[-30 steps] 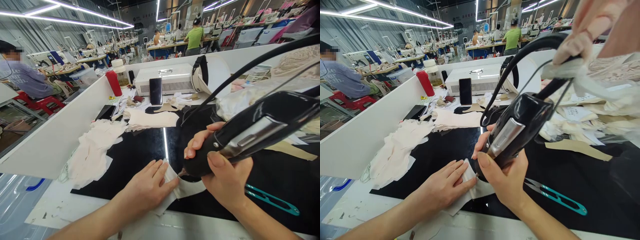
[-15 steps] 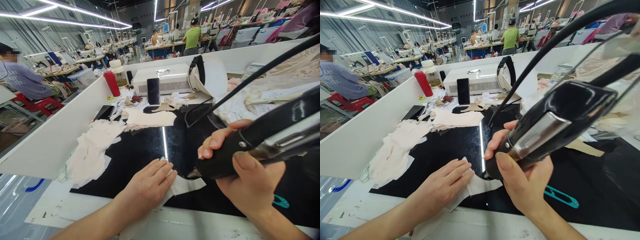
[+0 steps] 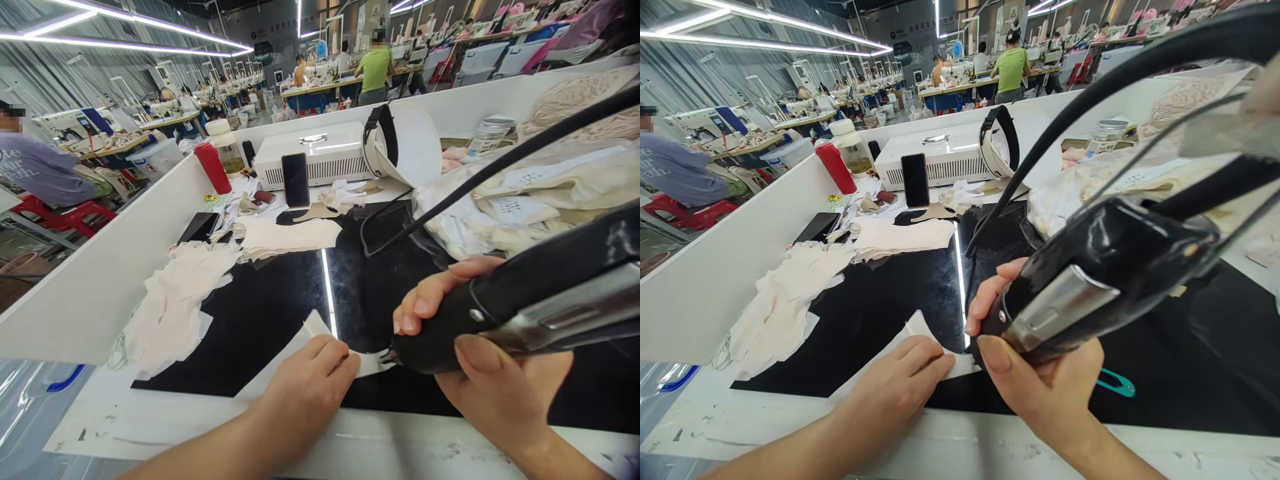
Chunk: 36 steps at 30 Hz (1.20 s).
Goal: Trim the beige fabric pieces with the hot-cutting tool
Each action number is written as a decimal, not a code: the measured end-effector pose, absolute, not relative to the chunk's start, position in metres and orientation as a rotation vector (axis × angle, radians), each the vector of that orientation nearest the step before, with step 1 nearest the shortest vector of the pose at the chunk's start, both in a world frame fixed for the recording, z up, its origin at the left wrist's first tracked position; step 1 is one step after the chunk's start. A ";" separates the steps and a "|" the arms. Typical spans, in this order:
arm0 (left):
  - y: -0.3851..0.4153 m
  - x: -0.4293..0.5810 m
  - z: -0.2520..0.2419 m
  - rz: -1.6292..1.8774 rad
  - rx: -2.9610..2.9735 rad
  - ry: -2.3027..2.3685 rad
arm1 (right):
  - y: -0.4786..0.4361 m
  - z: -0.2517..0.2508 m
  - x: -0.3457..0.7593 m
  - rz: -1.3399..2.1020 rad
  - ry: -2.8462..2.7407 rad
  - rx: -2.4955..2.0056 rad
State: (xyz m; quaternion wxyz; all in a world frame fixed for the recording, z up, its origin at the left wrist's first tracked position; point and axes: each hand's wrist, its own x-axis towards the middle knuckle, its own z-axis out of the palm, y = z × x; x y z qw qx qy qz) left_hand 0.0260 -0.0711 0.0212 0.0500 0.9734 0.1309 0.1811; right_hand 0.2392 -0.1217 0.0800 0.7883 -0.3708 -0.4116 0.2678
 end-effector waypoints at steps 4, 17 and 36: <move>-0.071 0.024 0.021 0.637 3.036 0.341 | -0.114 0.081 0.236 0.604 -0.879 -0.753; -0.080 0.028 0.013 0.737 2.969 0.396 | -0.114 0.074 0.233 0.632 -0.919 -0.782; -0.088 0.029 0.017 0.766 2.916 0.599 | -0.103 0.077 0.228 0.732 -0.888 -0.699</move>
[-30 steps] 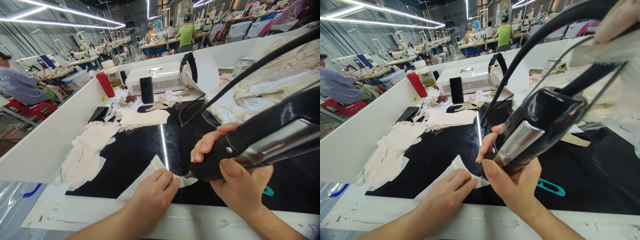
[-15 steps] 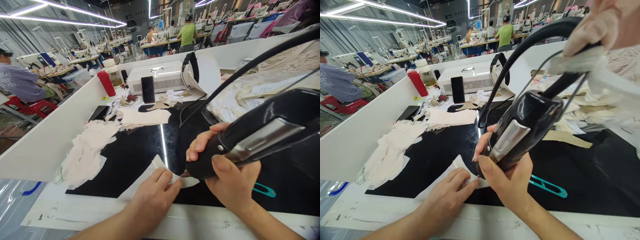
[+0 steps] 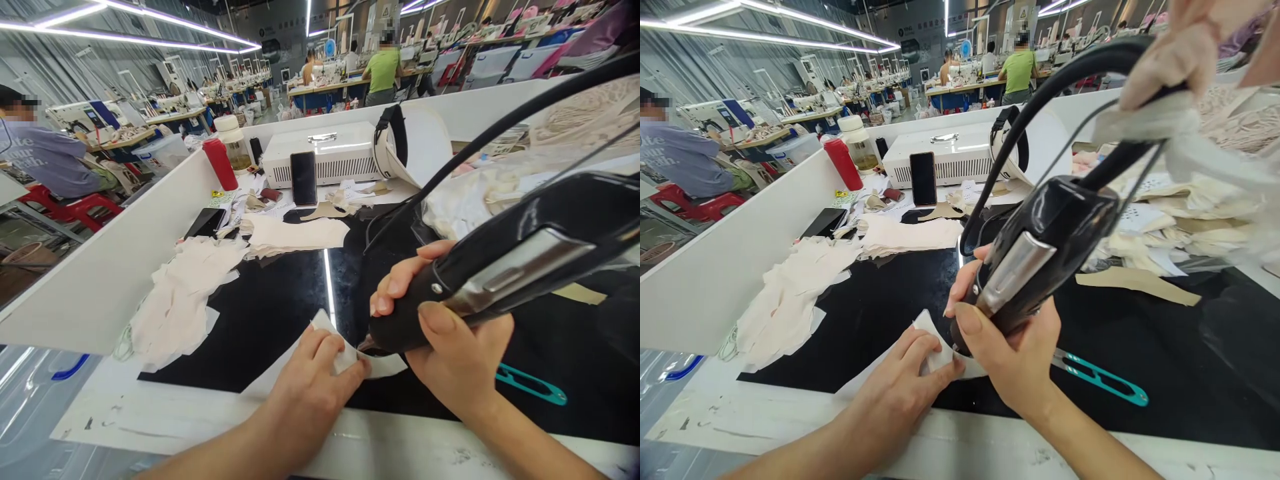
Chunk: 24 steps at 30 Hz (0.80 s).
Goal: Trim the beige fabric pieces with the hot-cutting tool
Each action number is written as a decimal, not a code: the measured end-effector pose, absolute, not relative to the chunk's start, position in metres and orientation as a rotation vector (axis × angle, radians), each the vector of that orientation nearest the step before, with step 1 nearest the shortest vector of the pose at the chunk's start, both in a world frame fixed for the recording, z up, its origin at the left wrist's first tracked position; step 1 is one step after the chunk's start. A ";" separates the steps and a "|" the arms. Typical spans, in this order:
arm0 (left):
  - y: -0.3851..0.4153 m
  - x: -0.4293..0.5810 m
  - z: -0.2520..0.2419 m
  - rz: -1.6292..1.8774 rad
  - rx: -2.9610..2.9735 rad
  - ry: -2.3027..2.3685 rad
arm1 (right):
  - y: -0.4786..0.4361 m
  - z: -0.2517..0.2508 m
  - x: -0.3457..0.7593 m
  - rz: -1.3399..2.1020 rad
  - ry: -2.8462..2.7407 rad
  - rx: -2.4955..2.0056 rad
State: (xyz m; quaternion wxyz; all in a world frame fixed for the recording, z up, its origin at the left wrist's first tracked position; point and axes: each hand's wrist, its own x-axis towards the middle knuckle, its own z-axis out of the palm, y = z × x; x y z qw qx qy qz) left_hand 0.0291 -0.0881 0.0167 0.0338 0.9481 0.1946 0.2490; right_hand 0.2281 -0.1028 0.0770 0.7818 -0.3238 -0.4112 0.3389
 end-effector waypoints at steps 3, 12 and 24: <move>-0.088 0.030 0.015 0.747 2.932 0.607 | -0.099 0.075 0.226 0.733 -0.891 -0.700; -0.085 0.025 0.019 0.697 2.869 0.580 | -0.096 0.076 0.227 0.692 -0.908 -0.722; -0.014 0.023 0.042 0.485 2.760 0.485 | -0.095 0.082 0.271 0.160 -0.975 -0.996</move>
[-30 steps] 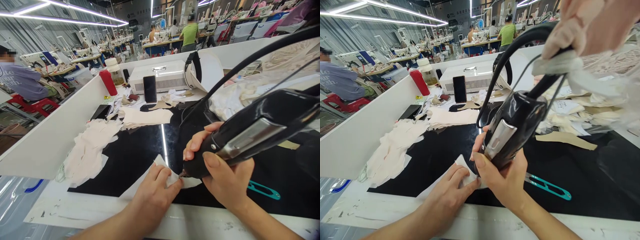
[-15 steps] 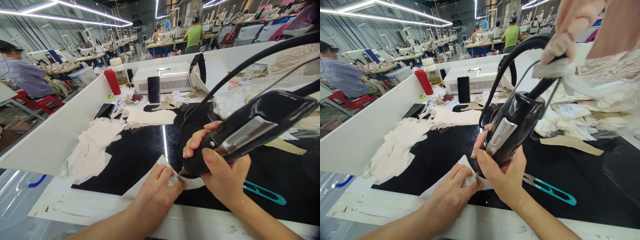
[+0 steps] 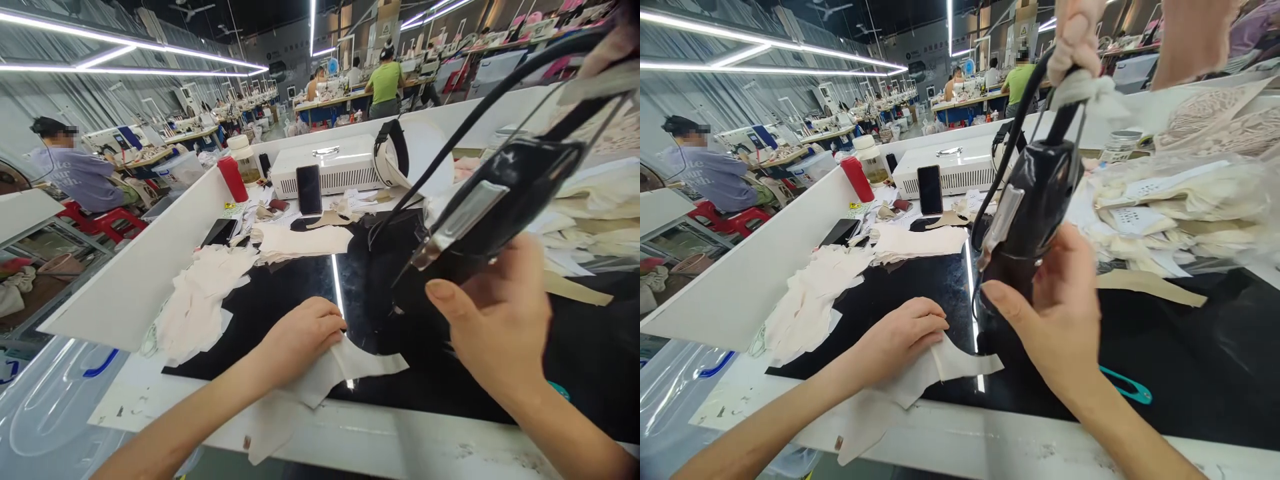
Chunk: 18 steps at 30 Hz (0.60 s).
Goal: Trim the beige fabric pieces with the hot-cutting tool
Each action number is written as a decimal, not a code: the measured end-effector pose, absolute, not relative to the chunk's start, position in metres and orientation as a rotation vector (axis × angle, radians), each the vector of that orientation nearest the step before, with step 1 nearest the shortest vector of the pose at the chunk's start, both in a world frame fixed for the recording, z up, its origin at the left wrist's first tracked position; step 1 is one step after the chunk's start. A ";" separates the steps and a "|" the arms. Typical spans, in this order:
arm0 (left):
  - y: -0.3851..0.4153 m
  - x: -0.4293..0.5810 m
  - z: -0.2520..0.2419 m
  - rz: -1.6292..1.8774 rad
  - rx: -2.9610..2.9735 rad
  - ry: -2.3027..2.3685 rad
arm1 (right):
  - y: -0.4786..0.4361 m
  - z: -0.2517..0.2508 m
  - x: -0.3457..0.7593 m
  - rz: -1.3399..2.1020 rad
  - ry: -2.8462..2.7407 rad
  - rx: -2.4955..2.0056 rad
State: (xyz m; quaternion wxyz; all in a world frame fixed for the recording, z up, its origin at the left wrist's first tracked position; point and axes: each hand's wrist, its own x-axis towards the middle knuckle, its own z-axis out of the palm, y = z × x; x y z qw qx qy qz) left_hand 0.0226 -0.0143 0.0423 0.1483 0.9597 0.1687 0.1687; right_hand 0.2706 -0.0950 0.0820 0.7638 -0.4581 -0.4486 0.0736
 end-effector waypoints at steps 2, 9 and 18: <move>-0.008 0.028 0.043 0.381 2.759 0.420 | -0.107 0.075 0.279 -0.013 -0.908 -1.004; -0.001 0.035 0.059 0.249 2.494 0.684 | -0.158 0.020 0.285 0.352 -1.258 -1.383; 0.001 0.031 0.087 0.556 1.798 0.785 | -0.096 0.016 0.250 1.259 -1.149 -1.293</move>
